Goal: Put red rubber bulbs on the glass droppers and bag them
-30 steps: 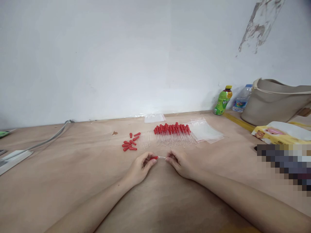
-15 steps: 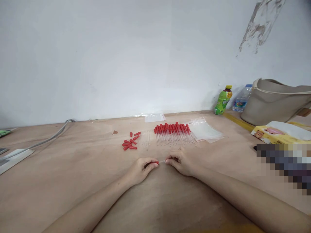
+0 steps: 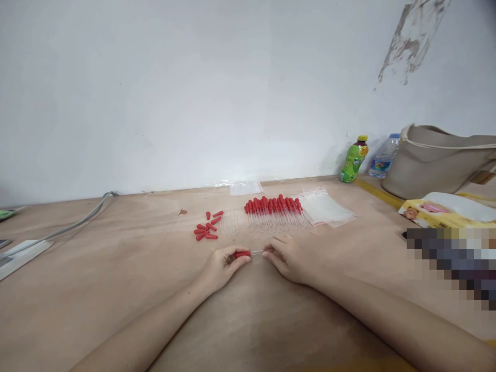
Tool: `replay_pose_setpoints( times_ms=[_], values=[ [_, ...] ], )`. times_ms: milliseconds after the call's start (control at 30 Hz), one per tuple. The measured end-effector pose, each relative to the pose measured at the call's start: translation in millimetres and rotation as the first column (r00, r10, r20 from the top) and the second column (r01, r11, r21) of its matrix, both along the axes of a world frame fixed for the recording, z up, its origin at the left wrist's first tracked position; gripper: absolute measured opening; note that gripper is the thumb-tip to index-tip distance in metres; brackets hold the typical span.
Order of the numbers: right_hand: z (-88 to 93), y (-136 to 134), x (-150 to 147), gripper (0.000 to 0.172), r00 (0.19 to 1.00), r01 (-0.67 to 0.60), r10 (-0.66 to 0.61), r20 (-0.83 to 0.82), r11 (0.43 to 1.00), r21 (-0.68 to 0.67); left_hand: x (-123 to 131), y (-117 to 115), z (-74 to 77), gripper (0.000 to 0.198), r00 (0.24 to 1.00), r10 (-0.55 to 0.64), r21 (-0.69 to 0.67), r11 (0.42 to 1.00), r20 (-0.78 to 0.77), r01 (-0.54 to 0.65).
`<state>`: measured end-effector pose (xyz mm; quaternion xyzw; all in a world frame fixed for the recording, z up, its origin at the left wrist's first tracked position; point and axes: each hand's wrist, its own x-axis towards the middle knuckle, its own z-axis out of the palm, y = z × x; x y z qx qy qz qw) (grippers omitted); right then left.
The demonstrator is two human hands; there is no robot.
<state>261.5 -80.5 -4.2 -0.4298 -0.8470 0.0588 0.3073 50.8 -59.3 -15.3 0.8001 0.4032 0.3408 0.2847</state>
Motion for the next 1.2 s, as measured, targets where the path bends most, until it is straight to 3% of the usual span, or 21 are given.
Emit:
replay_pose_setpoints(
  times_ms=[200, 400, 533, 767, 1000, 1200],
  values=[
    [-5.7, 2, 7, 0.014, 0.994, -0.045, 0.042, -0.105, 0.999, -0.020, -2, 6, -5.8, 0.024, 0.999, 0.013, -0.057, 0.998, 0.052, -0.010],
    [-17.2, 9, 9, 0.015, 0.979, -0.136, 0.160, -0.130, 0.975, 0.177, 0, 1, 0.6, 0.026, 1.000, 0.000, -0.118, 0.993, 0.020, 0.002],
    [-21.6, 11, 9, 0.016, 0.980, -0.142, 0.171, -0.101, 0.959, 0.245, 0, -1, 0.9, 0.027, 1.000, 0.001, -0.140, 0.990, 0.027, 0.003],
    [-17.5, 9, 7, 0.019, 0.984, -0.158, 0.174, -0.045, 0.955, 0.249, 1, -1, -3.6, 0.026, 0.999, -0.037, -0.155, 0.987, -0.007, 0.035],
    [-17.2, 5, 1, 0.024, 0.990, -0.131, 0.138, -0.035, 0.979, 0.153, 3, -2, -1.9, 0.024, 0.998, -0.056, -0.136, 0.989, -0.008, 0.054],
    [-11.9, 1, -3, 0.027, 0.997, -0.070, 0.069, -0.018, 0.995, -0.067, 4, -3, -0.4, 0.023, 0.998, -0.061, -0.120, 0.991, -0.001, 0.060]
  ],
)
